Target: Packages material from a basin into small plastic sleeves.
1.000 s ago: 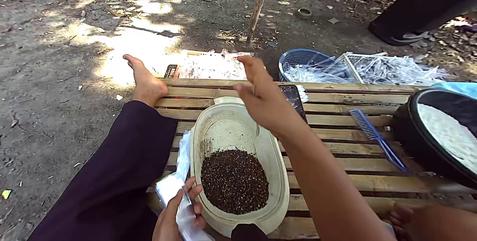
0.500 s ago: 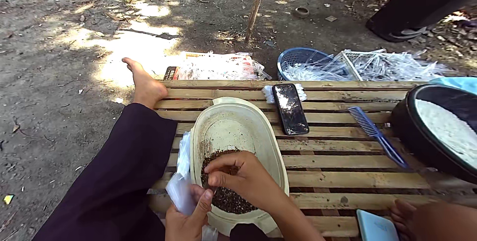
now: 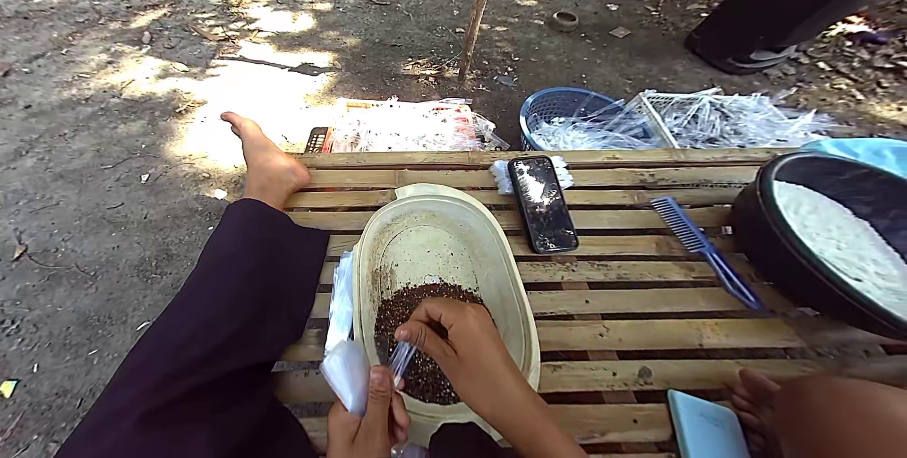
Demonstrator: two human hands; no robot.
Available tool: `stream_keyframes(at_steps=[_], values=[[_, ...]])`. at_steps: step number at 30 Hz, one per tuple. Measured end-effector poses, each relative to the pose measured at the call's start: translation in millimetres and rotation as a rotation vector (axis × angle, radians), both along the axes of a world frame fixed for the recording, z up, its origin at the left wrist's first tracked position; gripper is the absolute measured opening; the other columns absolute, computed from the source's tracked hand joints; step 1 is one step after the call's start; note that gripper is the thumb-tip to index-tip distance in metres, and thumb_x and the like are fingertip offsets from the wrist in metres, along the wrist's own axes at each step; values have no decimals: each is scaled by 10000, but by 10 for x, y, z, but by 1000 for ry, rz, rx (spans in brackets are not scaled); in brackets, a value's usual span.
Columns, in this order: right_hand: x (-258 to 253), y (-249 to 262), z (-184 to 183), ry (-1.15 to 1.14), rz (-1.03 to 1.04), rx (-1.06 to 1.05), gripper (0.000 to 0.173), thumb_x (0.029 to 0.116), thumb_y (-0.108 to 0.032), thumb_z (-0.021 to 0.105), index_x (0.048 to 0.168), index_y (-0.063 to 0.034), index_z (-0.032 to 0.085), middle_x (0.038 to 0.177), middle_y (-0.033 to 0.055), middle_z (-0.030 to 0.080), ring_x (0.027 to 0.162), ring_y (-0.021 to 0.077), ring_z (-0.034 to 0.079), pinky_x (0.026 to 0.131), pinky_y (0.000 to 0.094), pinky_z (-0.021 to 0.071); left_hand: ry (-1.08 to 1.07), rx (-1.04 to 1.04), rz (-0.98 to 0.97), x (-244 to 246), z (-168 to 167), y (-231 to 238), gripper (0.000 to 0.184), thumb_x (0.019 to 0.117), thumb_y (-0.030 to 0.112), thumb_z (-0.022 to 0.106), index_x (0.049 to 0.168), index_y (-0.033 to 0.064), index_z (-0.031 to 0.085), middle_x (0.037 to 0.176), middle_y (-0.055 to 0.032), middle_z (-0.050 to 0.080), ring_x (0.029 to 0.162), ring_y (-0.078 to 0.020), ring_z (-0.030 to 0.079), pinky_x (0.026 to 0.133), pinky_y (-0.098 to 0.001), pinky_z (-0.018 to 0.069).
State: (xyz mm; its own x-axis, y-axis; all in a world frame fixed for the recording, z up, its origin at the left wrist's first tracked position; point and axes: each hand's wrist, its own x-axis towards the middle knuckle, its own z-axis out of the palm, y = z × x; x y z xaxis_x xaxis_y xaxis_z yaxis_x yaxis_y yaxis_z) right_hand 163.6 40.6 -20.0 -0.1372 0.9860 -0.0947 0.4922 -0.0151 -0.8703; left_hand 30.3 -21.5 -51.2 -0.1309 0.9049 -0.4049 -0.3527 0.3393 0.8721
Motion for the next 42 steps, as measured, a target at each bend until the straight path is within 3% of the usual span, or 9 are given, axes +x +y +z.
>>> stream_keyframes(at_steps=[4, 7, 9, 14, 21, 27, 32, 39, 42], values=[[96, 25, 23, 149, 137, 17, 157, 963, -87, 650, 1042, 12, 743, 880, 80, 734, 778, 57, 673, 722, 176, 528, -38, -85, -71, -71, 40, -22, 288, 1090, 82, 366, 981, 23, 626, 771, 6, 736, 640, -17, 663, 556, -153, 507], [177, 57, 24, 336, 190, -97, 379, 886, 82, 507, 1229, 39, 663, 1180, 127, 716, 1055, 99, 689, 863, 236, 557, -86, -89, -69, -89, 23, -29, 188, 1039, 10, 439, 962, 33, 609, 765, 5, 705, 628, -22, 635, 562, -161, 510], [239, 81, -50, 435, 168, -105, 455, 832, 95, 431, 1237, 34, 629, 1264, 121, 688, 1141, 116, 663, 915, 268, 545, -101, -62, -45, -104, -2, -37, 165, 970, -53, 497, 906, 60, 598, 694, 36, 643, 573, -16, 582, 552, -170, 500], [393, 83, -249, 532, -35, -164, 313, 936, 108, 443, 1196, 31, 599, 1177, 111, 703, 1031, 146, 716, 922, 297, 590, -163, -92, -10, -123, 1, -58, 251, 1065, 26, 365, 912, 76, 558, 606, 52, 612, 503, -18, 560, 530, -175, 506], [369, 49, -500, 467, -322, -114, 354, 950, 107, 577, 1281, -18, 570, 1032, 97, 758, 875, 167, 757, 788, 303, 627, -204, -52, -38, -187, -25, -88, 154, 991, -72, 479, 959, 61, 551, 729, -10, 683, 620, -77, 653, 621, -236, 576], [282, 42, -598, 192, -482, 60, 187, 823, 33, 788, 995, 17, 716, 862, 90, 757, 729, 105, 737, 695, 244, 615, -193, -94, -68, -260, 5, -78, 191, 1055, 2, 408, 1050, 17, 599, 996, -59, 746, 820, -96, 722, 675, -222, 593], [199, -12, -691, 26, -532, 136, 112, 834, -5, 782, 932, 16, 733, 753, 88, 734, 639, 88, 692, 635, 229, 567, -103, -33, -48, -281, -30, -75, 153, 995, -29, 488, 1037, 41, 617, 847, 29, 676, 696, -32, 628, 609, -192, 532], [81, -73, -698, 44, -381, -246, 136, 893, 7, 741, 1015, 54, 699, 872, 140, 728, 743, 168, 722, 737, 299, 601, -231, -89, 38, -284, -80, -64, 203, 1058, 10, 387, 989, 45, 575, 748, 3, 666, 652, -104, 674, 665, -275, 612], [84, -60, -714, 95, -422, -283, 170, 897, 37, 728, 1056, 71, 679, 908, 153, 730, 774, 171, 736, 746, 296, 613, -194, -102, 13, -299, -43, -73, 219, 1078, 39, 378, 1013, 28, 586, 785, -15, 700, 644, -78, 674, 584, -216, 577]])
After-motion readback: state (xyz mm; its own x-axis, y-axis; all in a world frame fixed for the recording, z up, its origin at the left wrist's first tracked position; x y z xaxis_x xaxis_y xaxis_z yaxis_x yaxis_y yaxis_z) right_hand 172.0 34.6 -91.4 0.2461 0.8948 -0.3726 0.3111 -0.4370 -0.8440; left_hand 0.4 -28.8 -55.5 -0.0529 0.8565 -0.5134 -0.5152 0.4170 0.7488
